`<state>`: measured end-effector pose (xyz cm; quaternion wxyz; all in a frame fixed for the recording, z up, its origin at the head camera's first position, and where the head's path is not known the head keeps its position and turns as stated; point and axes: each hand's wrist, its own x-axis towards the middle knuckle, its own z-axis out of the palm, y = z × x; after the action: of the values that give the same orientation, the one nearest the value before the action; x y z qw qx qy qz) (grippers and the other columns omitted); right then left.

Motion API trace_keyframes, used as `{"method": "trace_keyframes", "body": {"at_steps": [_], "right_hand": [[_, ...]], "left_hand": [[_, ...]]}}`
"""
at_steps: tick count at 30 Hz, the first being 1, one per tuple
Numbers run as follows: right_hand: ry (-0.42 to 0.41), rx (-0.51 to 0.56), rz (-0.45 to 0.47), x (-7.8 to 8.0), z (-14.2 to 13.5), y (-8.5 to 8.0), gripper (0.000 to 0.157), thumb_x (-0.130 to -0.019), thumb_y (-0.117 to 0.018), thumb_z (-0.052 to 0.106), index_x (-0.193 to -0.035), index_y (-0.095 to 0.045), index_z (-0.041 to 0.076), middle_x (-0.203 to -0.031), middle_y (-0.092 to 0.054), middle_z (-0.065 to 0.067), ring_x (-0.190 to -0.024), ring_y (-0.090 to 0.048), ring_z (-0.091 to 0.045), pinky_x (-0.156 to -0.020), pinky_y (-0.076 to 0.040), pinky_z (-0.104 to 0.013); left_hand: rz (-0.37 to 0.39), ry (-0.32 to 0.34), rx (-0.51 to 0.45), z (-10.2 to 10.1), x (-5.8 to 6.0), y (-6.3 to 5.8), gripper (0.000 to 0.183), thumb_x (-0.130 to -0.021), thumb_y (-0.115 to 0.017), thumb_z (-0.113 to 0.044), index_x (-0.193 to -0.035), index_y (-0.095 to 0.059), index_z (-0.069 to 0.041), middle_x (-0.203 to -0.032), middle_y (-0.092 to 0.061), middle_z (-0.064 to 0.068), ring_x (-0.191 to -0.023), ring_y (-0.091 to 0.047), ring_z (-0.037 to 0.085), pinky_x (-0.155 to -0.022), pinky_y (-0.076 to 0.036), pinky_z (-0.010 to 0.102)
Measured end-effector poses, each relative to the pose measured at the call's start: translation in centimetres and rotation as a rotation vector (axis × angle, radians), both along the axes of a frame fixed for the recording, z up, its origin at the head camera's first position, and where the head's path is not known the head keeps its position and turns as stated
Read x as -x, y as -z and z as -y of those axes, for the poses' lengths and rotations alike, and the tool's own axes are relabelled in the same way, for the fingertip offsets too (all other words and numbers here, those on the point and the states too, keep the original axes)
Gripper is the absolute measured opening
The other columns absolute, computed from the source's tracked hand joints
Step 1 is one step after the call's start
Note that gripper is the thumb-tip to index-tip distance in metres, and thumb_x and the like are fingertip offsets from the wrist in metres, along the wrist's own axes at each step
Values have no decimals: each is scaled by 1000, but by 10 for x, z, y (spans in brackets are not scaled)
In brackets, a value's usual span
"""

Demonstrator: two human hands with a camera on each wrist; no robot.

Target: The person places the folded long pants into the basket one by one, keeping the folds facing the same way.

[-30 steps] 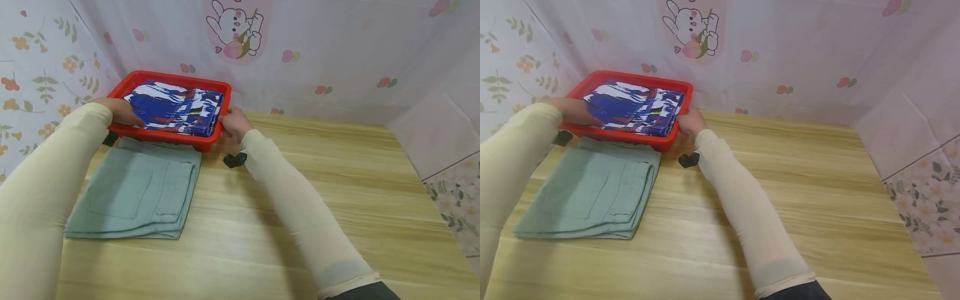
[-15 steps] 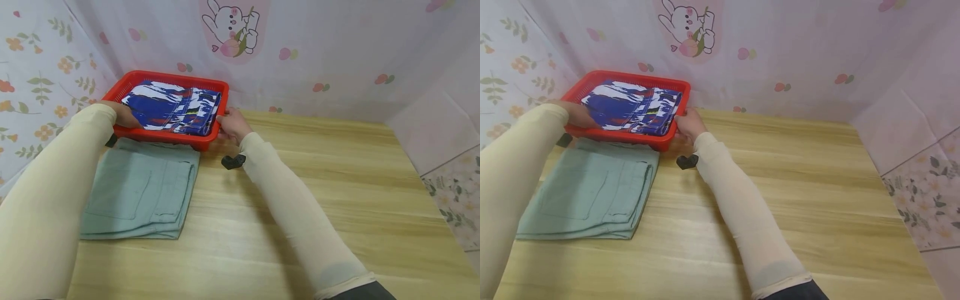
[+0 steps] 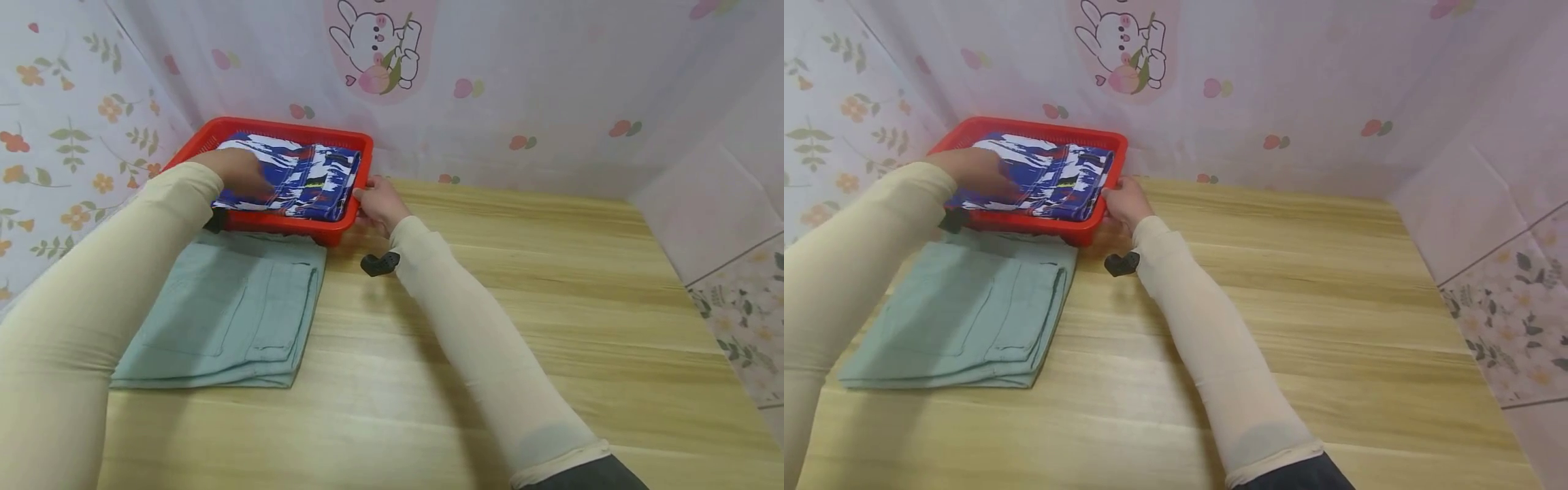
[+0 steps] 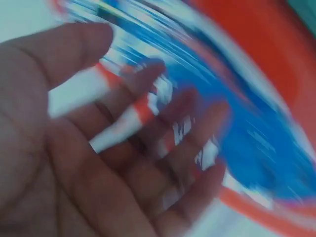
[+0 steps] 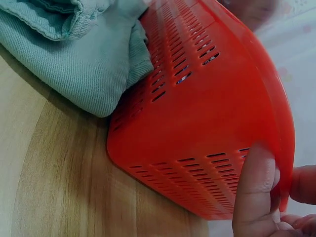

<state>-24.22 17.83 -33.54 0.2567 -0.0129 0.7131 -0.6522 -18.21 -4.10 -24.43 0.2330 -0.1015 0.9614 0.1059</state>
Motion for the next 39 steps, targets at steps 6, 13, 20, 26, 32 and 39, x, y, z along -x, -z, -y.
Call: {"method": "trace_keyframes", "body": {"at_steps": [6,13,20,26,32,39], "right_hand": [[1,26,-5,-1,0,2,33,-95,-49,18,-127,-42,12,-97,-58,-12,-64,-57,-20,-85,-48,-44],[-2,48,-9,-1,0,4,26,-96,-49,17,-121,-44,13,-92,-59,-12,-60,-56,-18,-86,-47,-46],[6,32,-17,-1,-1,4,29,-95,-49,18,-123,-44,13,-92,-58,-12,-61,-56,-19,-86,-48,-45],[12,43,-21,0,-1,4,29,-95,-49,16,-123,-45,12,-91,-55,-11,-60,-54,-19,-84,-49,-45],[18,76,-25,0,-3,3,26,-96,-48,15,-121,-46,10,-87,-56,-11,-58,-53,-18,-85,-48,-46],[9,65,-28,-3,-1,4,30,-95,-49,18,-125,-45,11,-95,-60,-12,-64,-57,-19,-74,-52,-39]], "left_hand": [[110,282,-50,-61,8,-6,52,-88,-49,-50,-123,-56,-11,-115,-59,9,-103,-55,28,-90,-42,53],[272,153,-169,-73,19,2,57,-89,-42,-53,-126,-51,-10,-120,-55,9,-105,-54,27,-95,-39,50],[274,89,-219,-77,26,16,61,-86,-42,-57,-127,-52,-12,-119,-55,8,-104,-52,26,-93,-39,46],[264,66,-170,-85,31,20,69,-81,-42,-65,-125,-51,-13,-114,-57,9,-101,-51,26,-85,-44,38],[289,92,-188,-84,35,17,51,-84,-54,-47,-120,-53,-11,-114,-56,10,-102,-52,28,-84,-46,39],[99,243,-111,-66,50,3,54,-85,-61,-32,-134,-46,-13,-124,-51,10,-109,-50,30,-92,-41,53]]}}
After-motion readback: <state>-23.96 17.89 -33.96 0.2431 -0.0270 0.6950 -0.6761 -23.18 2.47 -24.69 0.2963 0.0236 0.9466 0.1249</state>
